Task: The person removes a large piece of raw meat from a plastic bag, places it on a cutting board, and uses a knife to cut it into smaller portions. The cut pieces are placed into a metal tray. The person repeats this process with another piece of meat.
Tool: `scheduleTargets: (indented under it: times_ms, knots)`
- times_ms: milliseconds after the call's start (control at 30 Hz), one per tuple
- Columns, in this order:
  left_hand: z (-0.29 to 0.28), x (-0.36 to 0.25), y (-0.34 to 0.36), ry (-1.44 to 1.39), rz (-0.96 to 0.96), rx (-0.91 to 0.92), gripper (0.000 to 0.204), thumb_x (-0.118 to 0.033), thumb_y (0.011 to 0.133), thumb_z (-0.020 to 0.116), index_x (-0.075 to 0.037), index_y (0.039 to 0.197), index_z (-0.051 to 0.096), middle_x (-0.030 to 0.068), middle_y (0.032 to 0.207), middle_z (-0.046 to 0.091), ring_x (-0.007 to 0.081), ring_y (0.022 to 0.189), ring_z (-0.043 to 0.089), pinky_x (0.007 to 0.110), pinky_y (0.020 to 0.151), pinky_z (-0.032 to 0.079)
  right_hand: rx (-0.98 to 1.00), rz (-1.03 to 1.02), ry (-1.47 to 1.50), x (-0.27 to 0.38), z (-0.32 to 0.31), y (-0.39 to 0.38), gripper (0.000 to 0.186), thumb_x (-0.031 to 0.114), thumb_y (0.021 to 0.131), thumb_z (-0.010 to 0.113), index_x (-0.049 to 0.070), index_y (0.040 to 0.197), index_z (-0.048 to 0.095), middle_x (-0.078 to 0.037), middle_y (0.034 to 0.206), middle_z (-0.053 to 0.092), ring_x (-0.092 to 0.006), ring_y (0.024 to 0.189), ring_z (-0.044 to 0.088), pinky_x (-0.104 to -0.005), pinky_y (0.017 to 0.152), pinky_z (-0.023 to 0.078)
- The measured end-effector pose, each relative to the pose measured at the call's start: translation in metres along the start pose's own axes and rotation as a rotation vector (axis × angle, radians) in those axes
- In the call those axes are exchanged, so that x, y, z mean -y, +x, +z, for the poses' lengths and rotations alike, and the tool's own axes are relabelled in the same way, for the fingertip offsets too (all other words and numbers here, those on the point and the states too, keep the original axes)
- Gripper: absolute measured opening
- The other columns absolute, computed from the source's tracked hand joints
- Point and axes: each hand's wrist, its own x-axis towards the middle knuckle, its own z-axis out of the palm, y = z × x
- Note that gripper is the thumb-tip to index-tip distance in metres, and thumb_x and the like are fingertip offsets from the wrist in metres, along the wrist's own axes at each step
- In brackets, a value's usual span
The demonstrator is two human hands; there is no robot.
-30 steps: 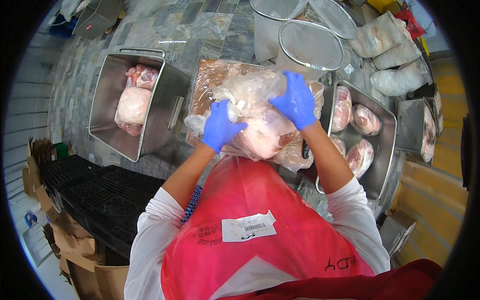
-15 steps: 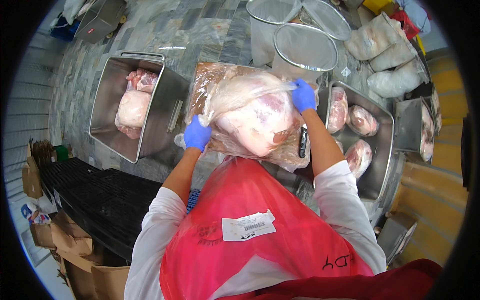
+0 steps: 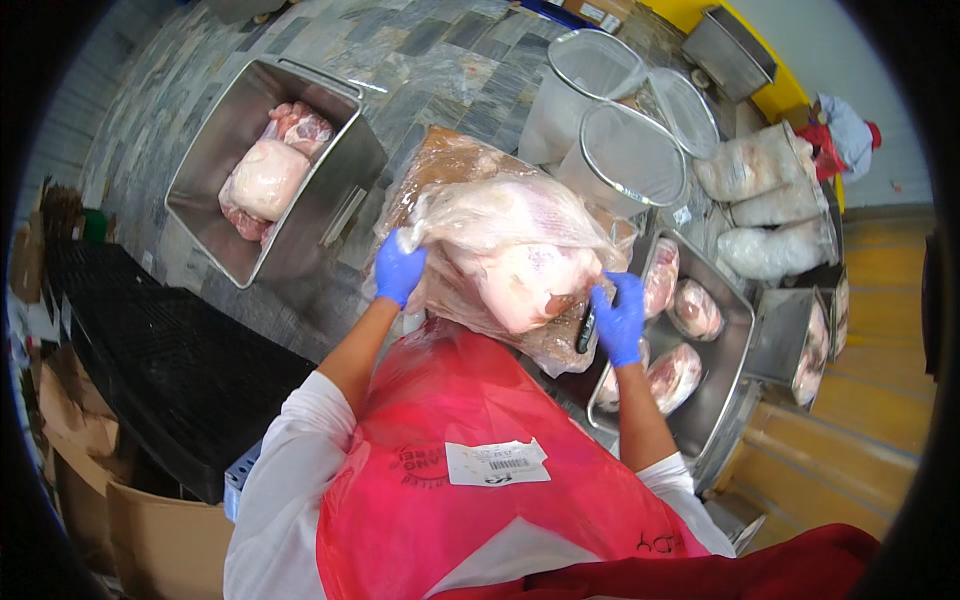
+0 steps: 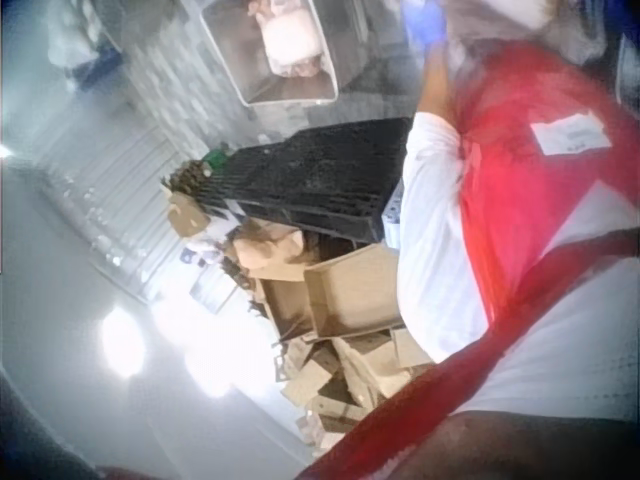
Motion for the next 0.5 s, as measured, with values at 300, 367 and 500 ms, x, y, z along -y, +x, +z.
scheduleTargets:
  times_ms: [300,367,500]
  knots:
    - [0.051,0.045,0.068,0.002,-0.142,0.17,0.04,-0.021,0.078,0.067,-0.002,0.113,0.068,0.0234,0.108,0.071,0.0404,0.104,0.067,0.044,0.087,0.053,0.452,-0.089,0.105,0.014,0.068,0.15,0.067,0.046,0.099,0.053,0.006,0.151,0.042,-0.02,0.152,0.046,-0.033,0.142,0.042,-0.0391,0.118,0.029]
    - [0.068,0.06,0.071,-0.02,-0.283,0.154,0.044,-0.021,0.077,0.066,-0.001,0.115,0.069,0.0269,0.114,0.069,0.0413,0.108,0.066,0.044,0.089,0.052,0.53,-0.027,0.147,-0.004,0.083,0.178,0.065,0.048,0.102,0.047,0.005,0.151,0.042,-0.017,0.154,0.045,-0.0299,0.142,0.043,-0.0373,0.118,0.029]
    - [0.085,0.074,0.075,0.039,-0.436,0.109,0.043,-0.022,0.076,0.066,0.006,0.108,0.071,0.03,0.113,0.068,0.0425,0.11,0.066,0.046,0.089,0.052,0.673,0.377,0.451,-0.025,0.102,0.199,0.062,0.051,0.104,0.041,0.009,0.149,0.048,-0.012,0.151,0.05,-0.0262,0.134,0.052,-0.0351,0.115,0.035]
